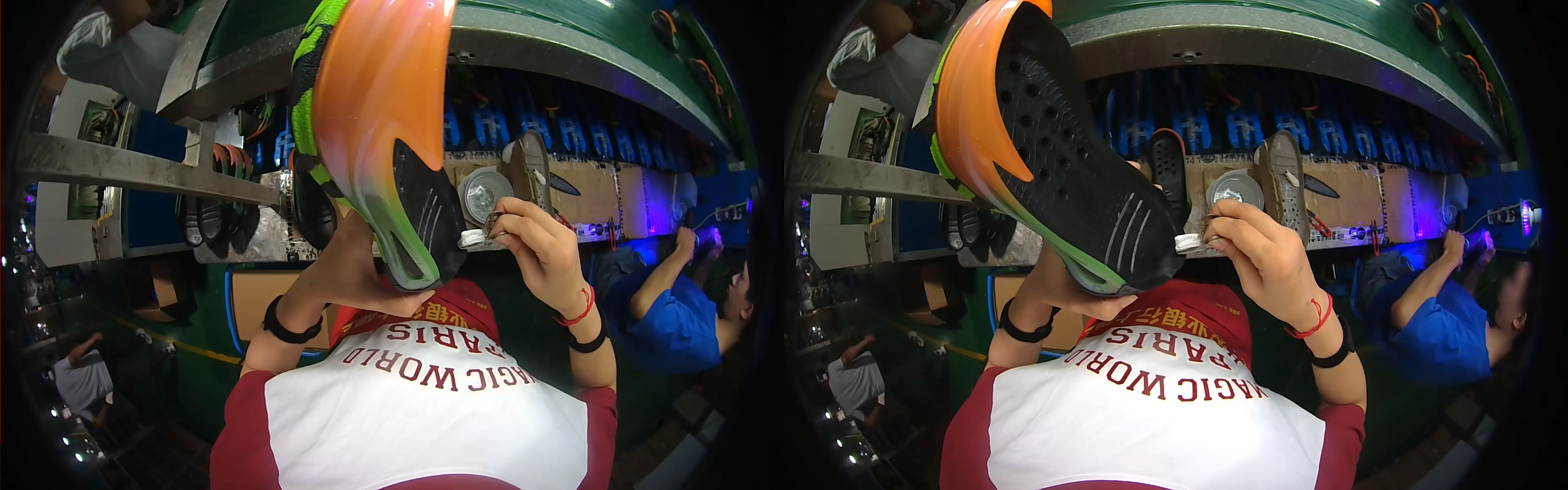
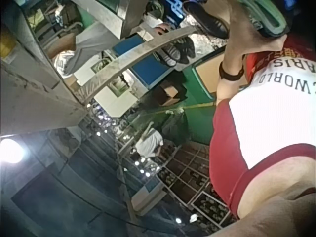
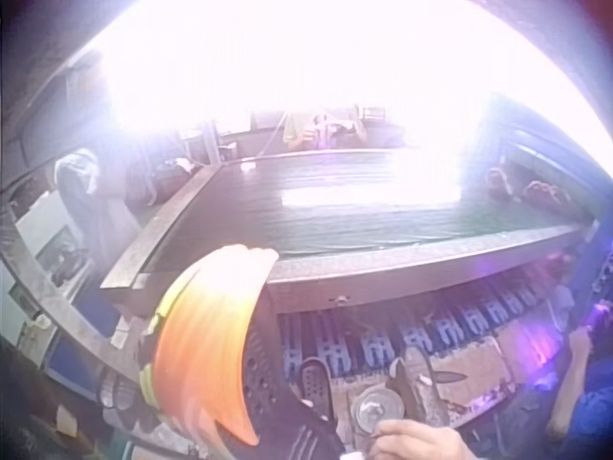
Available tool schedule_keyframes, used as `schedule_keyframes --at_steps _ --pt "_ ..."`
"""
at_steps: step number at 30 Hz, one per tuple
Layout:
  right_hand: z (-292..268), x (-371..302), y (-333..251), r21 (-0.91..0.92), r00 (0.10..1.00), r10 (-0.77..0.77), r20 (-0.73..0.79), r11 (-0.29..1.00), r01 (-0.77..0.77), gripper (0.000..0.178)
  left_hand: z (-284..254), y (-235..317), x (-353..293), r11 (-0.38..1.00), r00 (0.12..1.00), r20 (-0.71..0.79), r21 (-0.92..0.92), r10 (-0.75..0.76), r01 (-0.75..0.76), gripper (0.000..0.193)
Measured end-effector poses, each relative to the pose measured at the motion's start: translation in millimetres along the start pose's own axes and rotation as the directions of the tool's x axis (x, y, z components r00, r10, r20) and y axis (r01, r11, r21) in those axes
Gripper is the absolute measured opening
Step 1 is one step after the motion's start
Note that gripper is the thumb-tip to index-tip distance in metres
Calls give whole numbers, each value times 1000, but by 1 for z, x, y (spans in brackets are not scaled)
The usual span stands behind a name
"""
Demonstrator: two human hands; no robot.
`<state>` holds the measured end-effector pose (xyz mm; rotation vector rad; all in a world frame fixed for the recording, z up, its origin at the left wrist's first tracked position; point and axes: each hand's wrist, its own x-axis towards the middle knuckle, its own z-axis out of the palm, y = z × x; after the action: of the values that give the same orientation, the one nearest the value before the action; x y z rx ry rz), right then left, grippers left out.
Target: Apply adhesive to the edges of shoe soles using a small brush.
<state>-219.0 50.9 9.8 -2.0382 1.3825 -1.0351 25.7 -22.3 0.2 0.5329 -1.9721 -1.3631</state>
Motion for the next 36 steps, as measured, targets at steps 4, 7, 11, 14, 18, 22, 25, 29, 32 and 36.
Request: schedule_keyframes --at_steps 4,7,11,14,18,22,25,29,32,36 --pt "-1 0 2 22 1000 7 -18 1000 -7 14 0 4 3 1000 1000 -3 3 7 -7 43" --pt "-3 -1 4 59 997 66 34 996 -68 15 0 4 1 999 1000 -2 38 3 -3 43" --pt "-3 -3 7 112 996 87 28 990 -90 14 1 3 3 1000 1000 -25 -21 -11 10 44" --pt "-4 -4 9 135 995 98 31 986 -101 13 2 3 4 1000 1000 -22 -27 -2 2 44" --pt "-5 -4 9 152 995 92 27 984 -95 12 1 3 4 1000 1000 -5 5 11 -11 44" --pt "-5 -5 10 160 995 95 32 982 -99 11 2 4 4 1000 1000 11 6 2 -2 43" --pt "-5 -6 11 185 993 110 52 976 -118 11 3 3 4 1000 999 -41 22 17 -16 44" --pt "-5 -8 11 202 992 113 59 972 -123 10 3 1 1 998 1000 -6 62 14 -14 46" --pt "-6 -6 9 163 994 104 44 981 -110 11 3 0 -3 990 999 45 143 0 -6 59" --pt "-3 -4 -1 -36 1000 -2 -6 999 1 16 0 5 -1 992 988 101 47 -120 116 88"
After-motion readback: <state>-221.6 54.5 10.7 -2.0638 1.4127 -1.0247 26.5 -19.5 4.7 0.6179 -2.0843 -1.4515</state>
